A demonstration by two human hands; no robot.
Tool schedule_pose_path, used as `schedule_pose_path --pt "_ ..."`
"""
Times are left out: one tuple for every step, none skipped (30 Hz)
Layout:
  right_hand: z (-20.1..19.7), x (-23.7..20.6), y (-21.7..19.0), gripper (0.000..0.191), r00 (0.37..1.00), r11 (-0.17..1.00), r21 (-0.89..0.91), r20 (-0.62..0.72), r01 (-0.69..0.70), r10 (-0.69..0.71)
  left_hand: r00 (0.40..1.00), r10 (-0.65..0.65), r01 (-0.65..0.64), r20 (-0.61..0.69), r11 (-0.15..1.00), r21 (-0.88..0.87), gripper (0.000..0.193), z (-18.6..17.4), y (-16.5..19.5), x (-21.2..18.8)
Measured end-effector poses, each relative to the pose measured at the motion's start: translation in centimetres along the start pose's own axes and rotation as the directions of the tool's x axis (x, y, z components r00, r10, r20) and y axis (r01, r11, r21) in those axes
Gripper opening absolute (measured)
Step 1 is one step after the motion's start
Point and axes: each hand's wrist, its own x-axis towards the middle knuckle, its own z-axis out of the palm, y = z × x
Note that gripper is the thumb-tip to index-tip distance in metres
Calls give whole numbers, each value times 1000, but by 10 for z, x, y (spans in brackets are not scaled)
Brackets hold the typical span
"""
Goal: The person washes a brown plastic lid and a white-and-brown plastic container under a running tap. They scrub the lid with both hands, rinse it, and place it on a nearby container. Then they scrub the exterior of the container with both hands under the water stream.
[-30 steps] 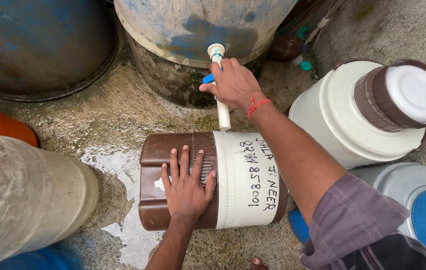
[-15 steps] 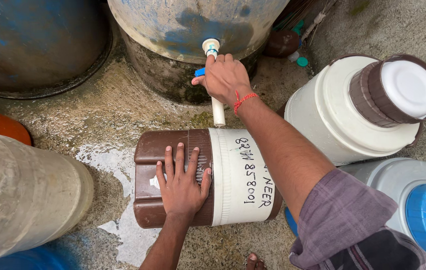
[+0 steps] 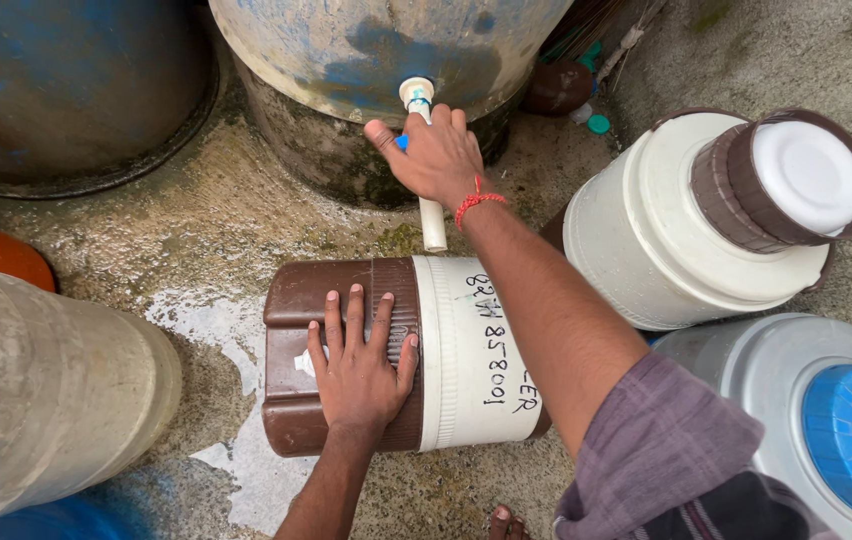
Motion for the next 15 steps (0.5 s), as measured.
schedule_pose_path --pt "7 3 2 69 999 997 72 -35 -36 38 1000 3 -3 4 1000 2 60 0 1 0" --pt "13 7 4 61 998 995 102 -67 -13 20 1000 4 -4 9 1000 5 60 0 0 1" --pt "19 11 7 54 995 991 131 -97 11 2 1000 4 -4 15 1000 8 60 0 1 2" --pt "25 15 12 47 992 987 158 -127 33 -13 1000 -1 1 21 1000 12 60 0 0 2" --pt "29 18 17 44 991 983 174 -132 55 -32 1000 -4 3 26 1000 14 60 0 1 3" --pt "34 23 20 42 989 979 189 -140 79 -53 1000 -7 6 29 1000 15 60 1 0 4" --pt "37 24 25 40 986 974 204 -147 103 -73 999 -6 5 32 1000 16 60 1 1 4" --pt "40 25 29 39 985 970 214 -154 113 -81 999 -4 3 32 1000 17 60 1 1 5" --pt "42 26 31 38 983 966 226 -162 126 -90 999 -3 2 32 1000 21 60 2 1 5" --pt "44 27 32 37 981 962 237 -169 137 -98 1000 -3 3 30 1000 20 60 2 1 5" --pt "44 28 34 37 982 961 241 -163 136 -99 1000 -3 2 29 1000 18 60 2 1 5" --pt "44 28 34 36 982 960 244 -158 136 -99 1000 -1 1 27 1000 15 60 2 1 5" --pt "44 28 35 36 983 959 247 -153 136 -100 1000 0 -1 25 1000 15 60 2 1 4" --pt "43 28 34 36 982 959 243 -154 146 -110 1000 2 -2 24 1000 17 60 1 1 4" --pt "43 28 34 36 980 958 239 -155 156 -121 1000 3 -3 22 1000 18 60 1 1 4"
